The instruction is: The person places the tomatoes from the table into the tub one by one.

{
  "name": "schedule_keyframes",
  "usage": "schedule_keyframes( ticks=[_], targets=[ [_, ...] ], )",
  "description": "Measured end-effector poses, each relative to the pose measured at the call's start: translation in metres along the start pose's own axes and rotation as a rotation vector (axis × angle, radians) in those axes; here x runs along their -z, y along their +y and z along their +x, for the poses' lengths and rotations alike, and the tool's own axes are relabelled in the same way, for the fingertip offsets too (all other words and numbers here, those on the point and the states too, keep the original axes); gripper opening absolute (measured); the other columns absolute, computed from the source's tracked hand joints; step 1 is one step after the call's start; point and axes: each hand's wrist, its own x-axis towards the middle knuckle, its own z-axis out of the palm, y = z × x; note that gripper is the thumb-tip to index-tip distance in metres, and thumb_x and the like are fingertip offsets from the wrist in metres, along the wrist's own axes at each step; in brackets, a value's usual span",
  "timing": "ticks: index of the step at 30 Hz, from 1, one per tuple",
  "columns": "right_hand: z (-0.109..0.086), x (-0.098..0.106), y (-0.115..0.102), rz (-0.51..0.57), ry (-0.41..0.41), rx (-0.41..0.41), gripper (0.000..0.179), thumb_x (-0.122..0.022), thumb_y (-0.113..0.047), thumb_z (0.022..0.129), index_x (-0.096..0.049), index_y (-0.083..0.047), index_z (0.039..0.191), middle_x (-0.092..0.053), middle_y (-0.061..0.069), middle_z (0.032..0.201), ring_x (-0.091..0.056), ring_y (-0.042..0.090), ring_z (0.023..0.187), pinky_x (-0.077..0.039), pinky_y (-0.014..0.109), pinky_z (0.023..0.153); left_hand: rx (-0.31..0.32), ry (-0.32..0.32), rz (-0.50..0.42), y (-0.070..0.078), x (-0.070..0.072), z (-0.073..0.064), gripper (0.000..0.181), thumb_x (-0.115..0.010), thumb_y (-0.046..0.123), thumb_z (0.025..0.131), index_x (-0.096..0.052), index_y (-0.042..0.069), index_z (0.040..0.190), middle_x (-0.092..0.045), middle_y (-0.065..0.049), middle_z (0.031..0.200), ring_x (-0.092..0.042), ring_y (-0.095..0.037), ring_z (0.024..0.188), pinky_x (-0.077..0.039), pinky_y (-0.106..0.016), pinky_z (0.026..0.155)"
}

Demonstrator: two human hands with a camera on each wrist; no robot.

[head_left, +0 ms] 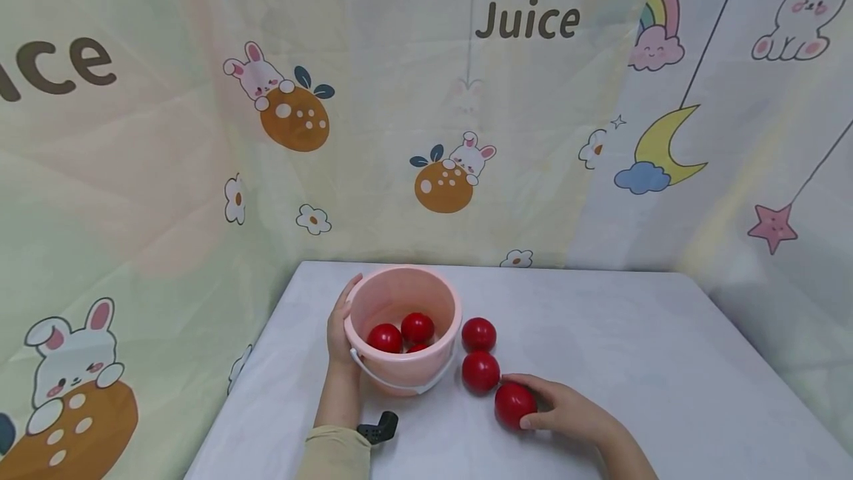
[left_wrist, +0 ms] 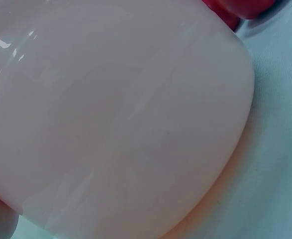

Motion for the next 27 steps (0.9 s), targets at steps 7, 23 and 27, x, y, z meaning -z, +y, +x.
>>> schedule_keyframes(
  ticks=[7,23,27],
  targets=[
    [0.001,0.002,0.004,-0.014,0.026,-0.008,0.076,-0.086,-0.043,0.068,-0.056,-0.033,0.137,-0.056,0.007,0.138,-0.049,0.032,0.126,-0.055,0.055,0.089,-0.008,-0.008,-0.008,-0.001,0.0,0.0,0.047,-0.048,0.026,0.099,-0.045,0.035,0.145,-0.049,0.008,0.148,-0.042,-0.021,0.14,-0.03,-0.056,0.117],
    [-0.005,0.022,-0.005,0.046,0.037,0.078,0.07,-0.08,-0.033,0.079,-0.052,-0.024,0.142,-0.052,0.012,0.142,-0.045,0.035,0.131,-0.057,0.045,0.09,-0.047,-0.051,0.043,0.005,0.0,-0.002,0.049,-0.032,0.026,0.101,-0.041,0.028,0.15,-0.043,-0.002,0.154,-0.037,-0.025,0.142,-0.03,-0.054,0.119],
    [-0.005,0.028,-0.011,0.042,0.044,0.083,0.073,-0.08,-0.033,0.078,-0.05,-0.023,0.143,-0.051,0.012,0.143,-0.045,0.036,0.132,-0.057,0.045,0.089,-0.039,-0.043,0.053,0.005,0.0,-0.003,0.049,-0.034,0.028,0.101,-0.042,0.031,0.149,-0.044,0.001,0.153,-0.038,-0.024,0.142,-0.031,-0.053,0.118]
  ],
)
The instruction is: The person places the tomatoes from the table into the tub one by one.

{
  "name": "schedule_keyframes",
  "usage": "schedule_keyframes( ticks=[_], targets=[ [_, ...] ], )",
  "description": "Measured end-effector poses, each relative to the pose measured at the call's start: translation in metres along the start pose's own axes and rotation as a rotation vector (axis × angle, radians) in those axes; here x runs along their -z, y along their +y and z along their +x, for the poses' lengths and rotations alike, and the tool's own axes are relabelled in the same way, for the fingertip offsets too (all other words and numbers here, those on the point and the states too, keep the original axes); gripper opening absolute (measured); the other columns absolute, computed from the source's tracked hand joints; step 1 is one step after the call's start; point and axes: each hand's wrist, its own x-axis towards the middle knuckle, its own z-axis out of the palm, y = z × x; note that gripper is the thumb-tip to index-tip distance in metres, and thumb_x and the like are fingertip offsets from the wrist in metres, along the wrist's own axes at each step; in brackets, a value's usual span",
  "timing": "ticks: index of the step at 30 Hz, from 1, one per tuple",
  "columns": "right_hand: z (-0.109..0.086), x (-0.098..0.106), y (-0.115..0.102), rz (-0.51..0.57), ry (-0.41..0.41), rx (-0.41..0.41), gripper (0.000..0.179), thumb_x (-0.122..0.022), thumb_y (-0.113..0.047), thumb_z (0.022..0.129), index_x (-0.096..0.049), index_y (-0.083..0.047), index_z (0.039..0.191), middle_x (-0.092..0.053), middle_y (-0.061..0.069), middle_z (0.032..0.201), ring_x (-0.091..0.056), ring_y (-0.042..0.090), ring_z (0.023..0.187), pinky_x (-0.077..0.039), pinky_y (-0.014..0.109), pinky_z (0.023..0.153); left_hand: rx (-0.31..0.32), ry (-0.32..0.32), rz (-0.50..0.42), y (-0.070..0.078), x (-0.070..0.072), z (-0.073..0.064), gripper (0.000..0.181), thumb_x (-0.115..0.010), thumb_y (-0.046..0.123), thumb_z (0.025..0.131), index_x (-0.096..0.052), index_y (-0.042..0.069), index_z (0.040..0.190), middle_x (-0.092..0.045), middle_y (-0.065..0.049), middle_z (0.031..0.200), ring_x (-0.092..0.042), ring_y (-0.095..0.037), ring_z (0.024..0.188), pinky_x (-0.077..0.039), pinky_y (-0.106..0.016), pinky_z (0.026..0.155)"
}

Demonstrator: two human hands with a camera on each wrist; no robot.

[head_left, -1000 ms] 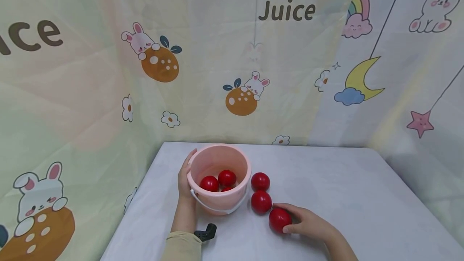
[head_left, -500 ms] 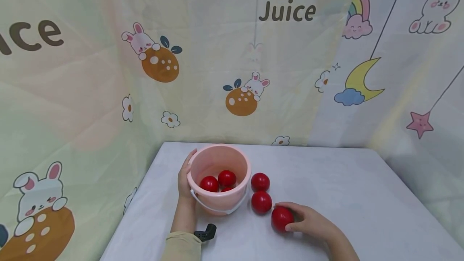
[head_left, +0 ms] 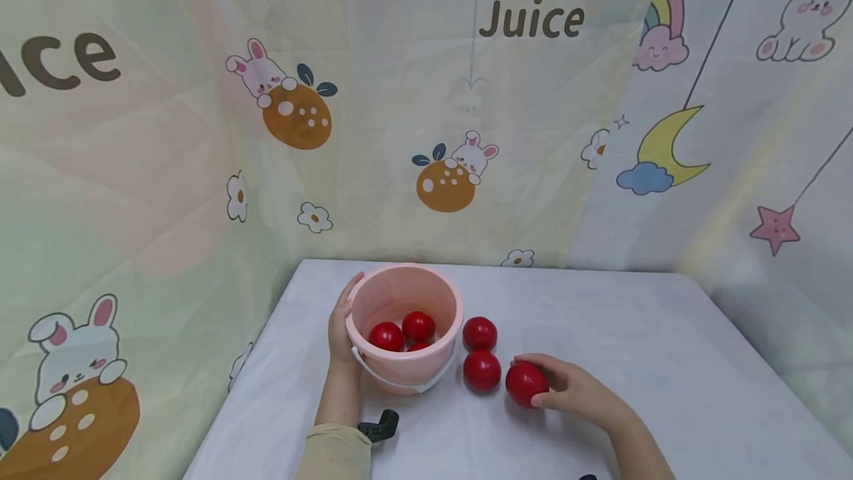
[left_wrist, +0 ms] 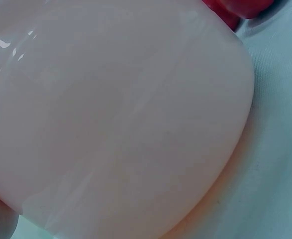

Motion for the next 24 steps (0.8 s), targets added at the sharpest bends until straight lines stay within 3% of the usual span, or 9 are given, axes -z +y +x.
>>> schedule_keyframes(
  ticks=[8,20,24],
  targets=[
    [0.005,0.009,-0.011,-0.012,0.025,0.052,0.07,-0.081,-0.03,0.078,-0.052,-0.023,0.141,-0.051,0.015,0.141,-0.048,0.036,0.128,-0.059,0.042,0.086,-0.007,-0.005,-0.015,-0.001,0.001,0.0,0.047,-0.038,0.027,0.101,-0.043,0.031,0.148,-0.047,0.003,0.15,-0.039,-0.024,0.142,-0.031,-0.054,0.118],
    [0.018,0.023,-0.031,0.011,-0.035,0.243,0.065,-0.074,-0.024,0.083,-0.047,-0.016,0.142,-0.051,0.018,0.138,-0.051,0.035,0.121,-0.06,0.034,0.083,-0.011,-0.001,-0.001,-0.003,0.001,0.0,0.047,-0.038,0.028,0.102,-0.042,0.031,0.149,-0.045,0.001,0.152,-0.039,-0.024,0.142,-0.037,-0.049,0.116],
    [0.025,0.027,-0.043,-0.009,-0.052,0.272,0.066,-0.076,-0.025,0.081,-0.048,-0.015,0.14,-0.052,0.017,0.136,-0.051,0.035,0.12,-0.06,0.033,0.083,-0.008,0.003,-0.001,-0.004,0.001,0.001,0.047,-0.039,0.028,0.102,-0.042,0.032,0.148,-0.045,0.002,0.152,-0.039,-0.023,0.142,-0.037,-0.049,0.116]
  ],
)
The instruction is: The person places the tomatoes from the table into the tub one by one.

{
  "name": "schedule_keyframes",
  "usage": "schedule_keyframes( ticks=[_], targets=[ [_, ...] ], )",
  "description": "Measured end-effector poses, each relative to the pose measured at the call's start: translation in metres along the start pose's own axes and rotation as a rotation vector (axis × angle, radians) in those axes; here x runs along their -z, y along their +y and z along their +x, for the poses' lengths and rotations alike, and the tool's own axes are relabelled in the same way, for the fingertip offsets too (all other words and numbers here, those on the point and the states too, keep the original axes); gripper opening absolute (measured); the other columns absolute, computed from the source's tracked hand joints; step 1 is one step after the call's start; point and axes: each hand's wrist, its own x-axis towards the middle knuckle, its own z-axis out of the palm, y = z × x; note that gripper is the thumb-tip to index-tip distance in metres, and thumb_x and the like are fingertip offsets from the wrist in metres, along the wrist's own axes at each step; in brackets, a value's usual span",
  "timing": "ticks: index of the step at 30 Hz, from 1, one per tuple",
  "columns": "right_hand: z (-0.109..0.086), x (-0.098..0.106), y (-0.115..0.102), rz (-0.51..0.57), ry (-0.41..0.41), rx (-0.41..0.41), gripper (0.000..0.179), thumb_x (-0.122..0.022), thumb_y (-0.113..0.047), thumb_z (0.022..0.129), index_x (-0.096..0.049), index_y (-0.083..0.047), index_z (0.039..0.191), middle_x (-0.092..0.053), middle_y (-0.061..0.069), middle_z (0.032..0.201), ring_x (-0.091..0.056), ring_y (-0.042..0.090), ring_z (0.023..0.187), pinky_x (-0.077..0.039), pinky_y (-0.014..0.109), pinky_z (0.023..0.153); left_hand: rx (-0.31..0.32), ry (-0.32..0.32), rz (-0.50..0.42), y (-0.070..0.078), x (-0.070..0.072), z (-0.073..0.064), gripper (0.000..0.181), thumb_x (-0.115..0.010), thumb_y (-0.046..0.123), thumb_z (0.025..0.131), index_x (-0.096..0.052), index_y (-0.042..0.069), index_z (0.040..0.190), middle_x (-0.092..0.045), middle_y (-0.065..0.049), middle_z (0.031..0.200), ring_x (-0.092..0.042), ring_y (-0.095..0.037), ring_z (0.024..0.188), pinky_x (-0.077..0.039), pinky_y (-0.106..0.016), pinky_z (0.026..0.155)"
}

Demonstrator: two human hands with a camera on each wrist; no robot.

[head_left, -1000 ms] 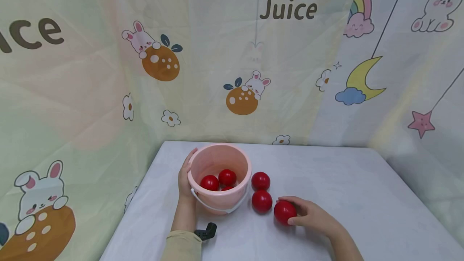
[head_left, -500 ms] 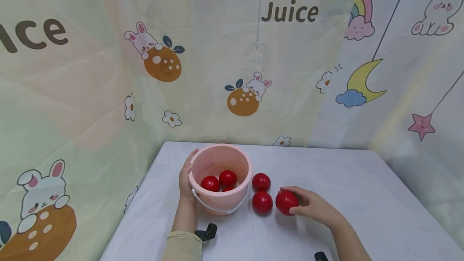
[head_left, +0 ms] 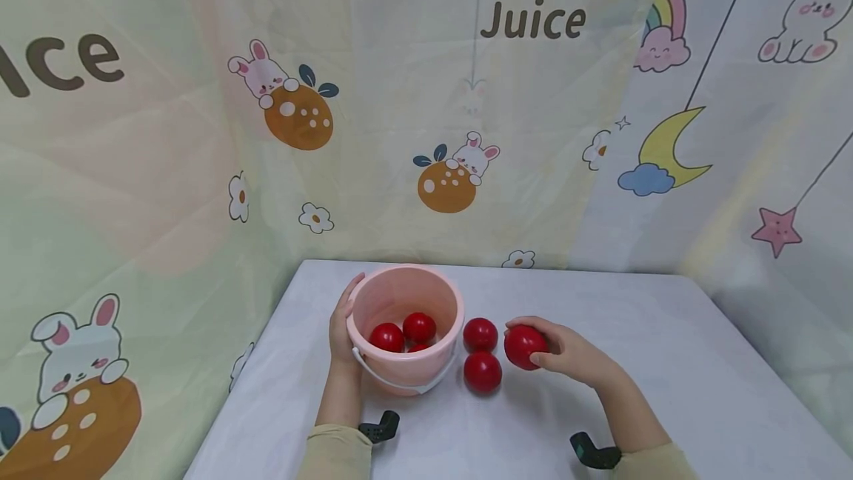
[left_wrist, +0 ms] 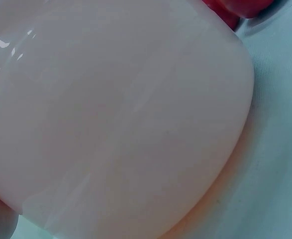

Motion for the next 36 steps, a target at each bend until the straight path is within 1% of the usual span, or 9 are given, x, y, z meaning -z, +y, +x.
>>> schedule_keyframes(
  ticks=[6,13,19,24,30,33,36],
  targets=[
    [0.018,0.011,-0.017,0.0,-0.044,0.054,0.068,-0.076,-0.022,0.08,-0.047,-0.015,0.141,-0.052,0.015,0.136,-0.052,0.034,0.12,-0.06,0.034,0.083,0.002,0.005,0.005,0.0,0.0,0.0,0.046,-0.039,0.029,0.101,-0.043,0.032,0.147,-0.046,0.003,0.151,-0.04,-0.022,0.141,-0.035,-0.051,0.117],
    [0.043,0.028,-0.044,-0.056,-0.055,0.152,0.065,-0.075,-0.022,0.081,-0.049,-0.016,0.14,-0.054,0.014,0.135,-0.053,0.034,0.119,-0.06,0.036,0.083,0.005,0.001,-0.019,0.002,0.0,0.001,0.046,-0.04,0.027,0.101,-0.044,0.031,0.147,-0.046,0.002,0.15,-0.04,-0.023,0.141,-0.033,-0.053,0.117],
    [0.065,0.036,-0.064,-0.051,-0.07,0.148,0.066,-0.078,-0.022,0.079,-0.05,-0.02,0.139,-0.052,0.013,0.137,-0.05,0.038,0.122,-0.059,0.039,0.085,0.009,0.009,-0.016,-0.001,0.0,0.002,0.046,-0.041,0.026,0.101,-0.043,0.031,0.147,-0.045,0.001,0.152,-0.038,-0.025,0.142,-0.033,-0.054,0.116],
    [0.079,0.036,-0.078,-0.056,-0.086,0.127,0.065,-0.078,-0.024,0.079,-0.051,-0.024,0.138,-0.053,0.01,0.136,-0.05,0.036,0.123,-0.058,0.04,0.086,0.024,0.013,-0.024,-0.002,0.001,0.003,0.047,-0.041,0.026,0.101,-0.043,0.032,0.147,-0.045,0.002,0.152,-0.038,-0.025,0.142,-0.032,-0.055,0.117],
    [0.1,0.032,-0.093,-0.066,-0.141,0.146,0.06,-0.074,-0.024,0.082,-0.052,-0.023,0.138,-0.055,0.008,0.133,-0.052,0.032,0.122,-0.057,0.042,0.087,0.024,0.003,-0.04,0.0,0.001,0.003,0.047,-0.041,0.028,0.1,-0.044,0.031,0.147,-0.047,0.003,0.151,-0.039,-0.024,0.141,-0.028,-0.056,0.119],
    [0.112,0.027,-0.101,-0.075,-0.167,0.141,0.061,-0.074,-0.025,0.081,-0.053,-0.024,0.138,-0.057,0.005,0.132,-0.052,0.031,0.122,-0.057,0.041,0.087,0.023,0.006,-0.037,-0.001,0.002,0.003,0.047,-0.04,0.028,0.1,-0.044,0.031,0.147,-0.046,0.002,0.151,-0.039,-0.024,0.141,-0.028,-0.055,0.119],
    [0.125,0.021,-0.107,-0.106,-0.189,0.121,0.061,-0.076,-0.027,0.08,-0.054,-0.024,0.137,-0.059,0.003,0.129,-0.053,0.029,0.121,-0.058,0.04,0.087,0.035,0.018,-0.039,-0.002,0.001,0.003,0.047,-0.042,0.028,0.1,-0.044,0.032,0.147,-0.047,0.004,0.151,-0.04,-0.023,0.141,-0.028,-0.056,0.119]
  ],
)
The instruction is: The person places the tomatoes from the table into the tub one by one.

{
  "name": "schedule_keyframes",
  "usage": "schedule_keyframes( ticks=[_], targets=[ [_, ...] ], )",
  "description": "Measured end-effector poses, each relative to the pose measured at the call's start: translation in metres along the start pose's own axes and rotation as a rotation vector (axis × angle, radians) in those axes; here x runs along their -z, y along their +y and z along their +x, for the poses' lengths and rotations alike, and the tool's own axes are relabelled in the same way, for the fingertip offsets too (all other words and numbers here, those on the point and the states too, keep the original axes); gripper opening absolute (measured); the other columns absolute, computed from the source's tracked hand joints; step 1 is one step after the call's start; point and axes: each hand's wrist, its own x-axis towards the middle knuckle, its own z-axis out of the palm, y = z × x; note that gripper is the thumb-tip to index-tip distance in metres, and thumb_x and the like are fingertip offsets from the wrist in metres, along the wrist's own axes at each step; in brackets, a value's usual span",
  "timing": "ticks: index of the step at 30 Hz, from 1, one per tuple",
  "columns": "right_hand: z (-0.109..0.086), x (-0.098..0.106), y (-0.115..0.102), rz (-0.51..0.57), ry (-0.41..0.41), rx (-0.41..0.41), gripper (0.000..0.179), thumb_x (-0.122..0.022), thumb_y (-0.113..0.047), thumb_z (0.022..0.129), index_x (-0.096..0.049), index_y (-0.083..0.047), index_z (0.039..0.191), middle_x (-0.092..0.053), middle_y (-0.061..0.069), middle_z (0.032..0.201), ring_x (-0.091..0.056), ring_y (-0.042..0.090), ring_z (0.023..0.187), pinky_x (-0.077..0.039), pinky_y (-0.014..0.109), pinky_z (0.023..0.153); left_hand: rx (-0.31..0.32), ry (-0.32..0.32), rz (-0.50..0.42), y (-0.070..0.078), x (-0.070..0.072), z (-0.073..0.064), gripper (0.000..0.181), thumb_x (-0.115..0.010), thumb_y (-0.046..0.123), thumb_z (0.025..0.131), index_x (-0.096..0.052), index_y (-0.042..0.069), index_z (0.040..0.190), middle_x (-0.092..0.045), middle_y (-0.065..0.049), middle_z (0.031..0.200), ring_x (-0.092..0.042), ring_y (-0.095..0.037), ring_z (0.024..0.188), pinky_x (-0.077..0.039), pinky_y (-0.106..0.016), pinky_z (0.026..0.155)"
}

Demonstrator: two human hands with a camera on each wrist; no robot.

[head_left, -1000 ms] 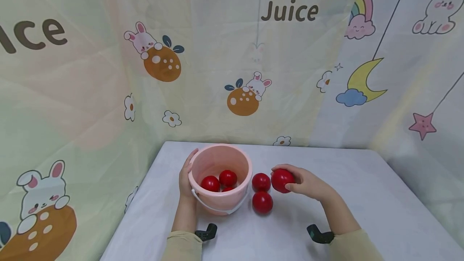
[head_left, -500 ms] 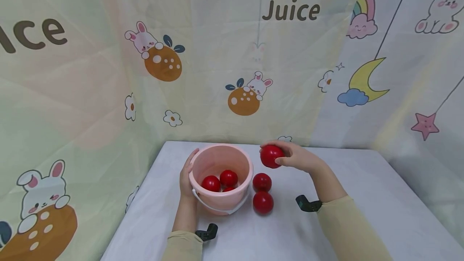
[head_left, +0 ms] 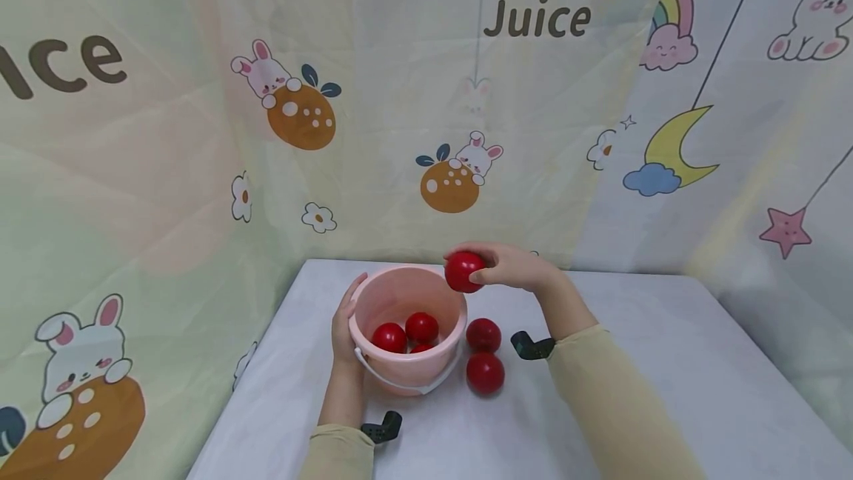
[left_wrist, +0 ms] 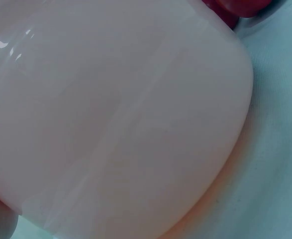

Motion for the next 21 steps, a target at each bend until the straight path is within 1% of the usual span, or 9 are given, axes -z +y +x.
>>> schedule_keyframes(
  ticks=[5,11,13,18,21],
  targets=[
    [0.023,-0.007,-0.008,-0.063,-0.046,-0.058,0.057,-0.075,-0.032,0.079,-0.057,-0.026,0.133,-0.063,-0.001,0.123,-0.056,0.025,0.118,-0.058,0.041,0.087,0.031,0.018,-0.004,-0.001,0.0,0.001,0.046,-0.046,0.03,0.1,-0.045,0.035,0.145,-0.048,0.007,0.149,-0.041,-0.021,0.14,-0.028,-0.056,0.119],
    [0.052,-0.018,-0.016,-0.122,-0.098,-0.097,0.048,-0.076,-0.035,0.08,-0.061,-0.033,0.125,-0.064,-0.004,0.12,-0.056,0.021,0.117,-0.058,0.038,0.085,0.02,0.019,-0.019,0.001,0.0,0.0,0.046,-0.045,0.028,0.1,-0.046,0.033,0.145,-0.049,0.005,0.149,-0.041,-0.021,0.14,-0.028,-0.056,0.119],
    [0.061,-0.024,-0.02,-0.163,-0.115,-0.118,0.046,-0.076,-0.036,0.08,-0.061,-0.036,0.123,-0.064,-0.007,0.119,-0.056,0.019,0.117,-0.059,0.036,0.083,0.016,0.017,-0.018,0.002,-0.002,-0.001,0.045,-0.046,0.027,0.1,-0.046,0.033,0.145,-0.049,0.005,0.149,-0.041,-0.022,0.14,-0.027,-0.057,0.119],
    [0.082,-0.037,-0.026,-0.232,-0.171,-0.18,0.048,-0.079,-0.037,0.076,-0.061,-0.038,0.121,-0.063,-0.009,0.118,-0.055,0.018,0.116,-0.059,0.036,0.082,0.009,0.022,0.003,0.003,-0.005,-0.003,0.047,-0.048,0.026,0.1,-0.044,0.034,0.146,-0.046,0.004,0.15,-0.038,-0.024,0.142,-0.03,-0.057,0.118],
    [0.09,-0.043,-0.029,-0.255,-0.212,-0.194,0.05,-0.08,-0.037,0.076,-0.061,-0.036,0.122,-0.063,-0.009,0.117,-0.054,0.019,0.116,-0.059,0.039,0.084,0.013,0.025,0.007,0.0,-0.004,-0.002,0.048,-0.049,0.027,0.1,-0.043,0.035,0.147,-0.045,0.005,0.151,-0.037,-0.024,0.142,-0.03,-0.057,0.117]
  ],
)
